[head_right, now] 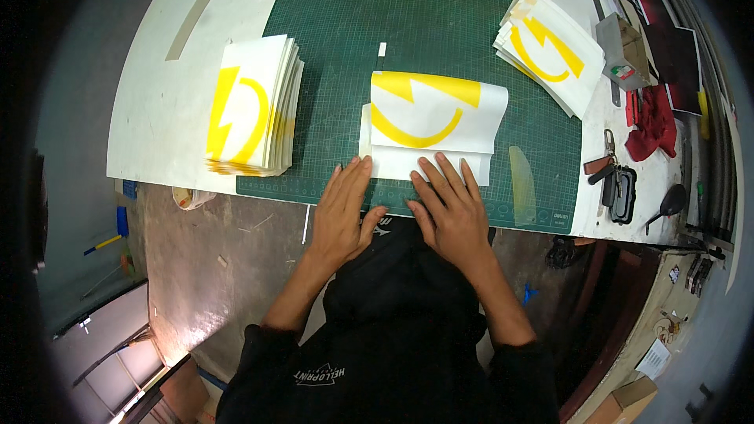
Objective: The person repeatedly picks up white sheets with yellow graphics, places them on a green cutting mat, and uses a plastic squeegee to smooth the surface. They then peel off the top layer and stack the finished sheets. The process is repeated for multiple sheets throughout the clip.
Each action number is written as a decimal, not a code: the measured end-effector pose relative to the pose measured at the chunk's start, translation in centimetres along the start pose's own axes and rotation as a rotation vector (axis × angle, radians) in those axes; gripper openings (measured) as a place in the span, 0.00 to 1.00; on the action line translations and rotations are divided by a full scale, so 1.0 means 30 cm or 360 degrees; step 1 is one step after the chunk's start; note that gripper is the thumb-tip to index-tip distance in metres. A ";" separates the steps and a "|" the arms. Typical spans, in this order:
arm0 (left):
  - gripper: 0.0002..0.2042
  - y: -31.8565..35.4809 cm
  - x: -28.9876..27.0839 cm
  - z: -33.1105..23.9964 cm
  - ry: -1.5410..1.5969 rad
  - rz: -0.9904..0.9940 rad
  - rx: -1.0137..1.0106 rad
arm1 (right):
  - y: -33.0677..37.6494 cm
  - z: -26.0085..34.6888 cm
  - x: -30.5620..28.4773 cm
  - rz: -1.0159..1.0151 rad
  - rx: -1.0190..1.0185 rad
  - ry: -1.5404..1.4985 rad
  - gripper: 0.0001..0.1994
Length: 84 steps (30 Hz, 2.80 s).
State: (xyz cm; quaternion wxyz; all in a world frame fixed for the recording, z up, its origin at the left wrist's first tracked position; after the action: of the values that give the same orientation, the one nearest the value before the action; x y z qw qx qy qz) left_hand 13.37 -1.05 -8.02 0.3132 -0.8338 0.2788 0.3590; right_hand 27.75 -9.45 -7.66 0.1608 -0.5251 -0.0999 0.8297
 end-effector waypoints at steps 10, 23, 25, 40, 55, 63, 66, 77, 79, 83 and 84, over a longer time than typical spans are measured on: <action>0.35 0.019 0.030 0.002 -0.0082 0.0015 0.0135 | 0.004 -0.004 0.000 0.0033 0.0020 0.0003 0.22; 0.37 0.011 0.022 -0.002 -0.0144 0.0023 0.0100 | -0.002 -0.003 0.004 0.0037 0.0006 0.0019 0.22; 0.36 0.007 0.011 -0.003 -0.0112 0.0025 0.0063 | -0.003 -0.002 0.006 0.0039 0.0009 0.0021 0.22; 0.31 0.007 0.014 0.002 -0.0099 -0.0067 0.0057 | -0.280 0.025 0.107 0.0283 -0.0252 0.0453 0.30; 0.20 -0.048 -0.012 -0.008 -0.0168 -0.0143 0.0152 | -0.394 -0.093 0.113 0.0243 -0.0264 0.0527 0.30; 0.13 -0.150 -0.022 0.014 -0.0063 -0.0155 0.0170 | -0.425 -0.126 0.082 0.0113 -0.0224 0.0402 0.27; 0.17 -0.193 -0.029 0.019 -0.0095 0.0019 0.0195 | -0.425 -0.124 0.078 0.0065 -0.0231 0.0379 0.28; 0.77 -0.427 0.086 0.091 -0.0640 0.0942 0.0195 | -0.423 -0.137 0.077 -0.0028 -0.0191 0.0294 0.31; 0.80 -0.450 0.089 0.087 -0.0733 0.0997 0.0162 | -0.419 -0.141 0.079 -0.0033 -0.0170 0.0275 0.32; 0.82 -0.443 0.087 0.104 -0.0619 0.0923 0.0208 | -0.413 -0.158 0.088 -0.0031 -0.0159 0.0248 0.33; 0.82 -0.440 0.088 0.113 -0.0594 0.0932 0.0198 | -0.411 -0.160 0.088 -0.0035 -0.0160 0.0235 0.33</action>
State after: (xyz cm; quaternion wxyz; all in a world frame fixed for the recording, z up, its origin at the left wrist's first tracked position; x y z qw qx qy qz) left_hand 22.60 9.31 -7.67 0.2929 -0.6178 0.4654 0.5621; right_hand 33.04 2.97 -7.80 0.1503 -0.5911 -0.1351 0.7808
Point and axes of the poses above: each hand's wrist, its own y-axis away from the middle knuckle, its own x-axis out of the palm, z = x × y, the point moved 9 cm from there along -y, towards the middle knuckle, and after that the axes turned 6 degrees about -z, right-handed, at the moved point
